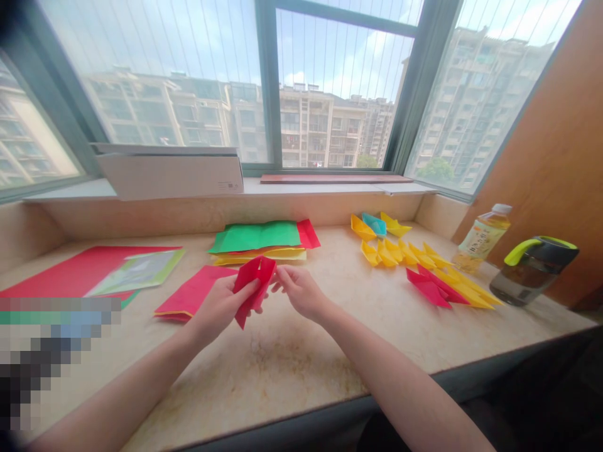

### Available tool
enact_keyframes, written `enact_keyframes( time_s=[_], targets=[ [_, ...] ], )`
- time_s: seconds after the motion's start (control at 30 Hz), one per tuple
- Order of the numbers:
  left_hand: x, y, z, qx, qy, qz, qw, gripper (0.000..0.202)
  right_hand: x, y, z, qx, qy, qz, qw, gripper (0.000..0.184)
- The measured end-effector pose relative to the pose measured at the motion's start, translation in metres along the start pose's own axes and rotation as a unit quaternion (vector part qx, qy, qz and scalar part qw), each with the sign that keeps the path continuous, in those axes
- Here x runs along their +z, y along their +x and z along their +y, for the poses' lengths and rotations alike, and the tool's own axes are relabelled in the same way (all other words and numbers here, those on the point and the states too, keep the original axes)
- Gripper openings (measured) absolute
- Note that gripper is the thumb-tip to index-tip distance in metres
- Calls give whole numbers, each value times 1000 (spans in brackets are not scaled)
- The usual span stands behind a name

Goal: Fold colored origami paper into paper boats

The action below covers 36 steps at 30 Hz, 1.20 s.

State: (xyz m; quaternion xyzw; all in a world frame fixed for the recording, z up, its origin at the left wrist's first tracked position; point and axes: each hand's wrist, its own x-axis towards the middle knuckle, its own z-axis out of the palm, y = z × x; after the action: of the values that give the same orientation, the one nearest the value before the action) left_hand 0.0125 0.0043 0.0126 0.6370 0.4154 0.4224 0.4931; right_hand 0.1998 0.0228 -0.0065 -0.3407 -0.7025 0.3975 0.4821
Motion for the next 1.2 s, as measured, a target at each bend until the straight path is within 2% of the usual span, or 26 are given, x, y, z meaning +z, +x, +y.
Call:
enact_keyframes(
  time_s=[0.27,0.4,0.57,0.77,0.93,1.2],
  targets=[
    [3,-3,1,-22,-58,-22,998,36,-4,-3,-6,-9,17,-17,1000,51],
    [5,-3,1,-38,-50,-18,998,33,-2,-4,-3,-2,35,-24,999,44],
    [5,-3,-1,-50,-29,-36,998,28,-1,-3,2,27,52,6,998,38],
    [8,-2,-2,-41,-26,-11,999,19,2,-4,0,38,108,6,993,31],
    [9,-2,-3,-2,-15,2,1000,20,3,-5,1,32,85,8,996,29],
    [9,-3,0,-14,-17,-4,1000,18,2,-6,0,27,35,37,998,31]
  ],
)
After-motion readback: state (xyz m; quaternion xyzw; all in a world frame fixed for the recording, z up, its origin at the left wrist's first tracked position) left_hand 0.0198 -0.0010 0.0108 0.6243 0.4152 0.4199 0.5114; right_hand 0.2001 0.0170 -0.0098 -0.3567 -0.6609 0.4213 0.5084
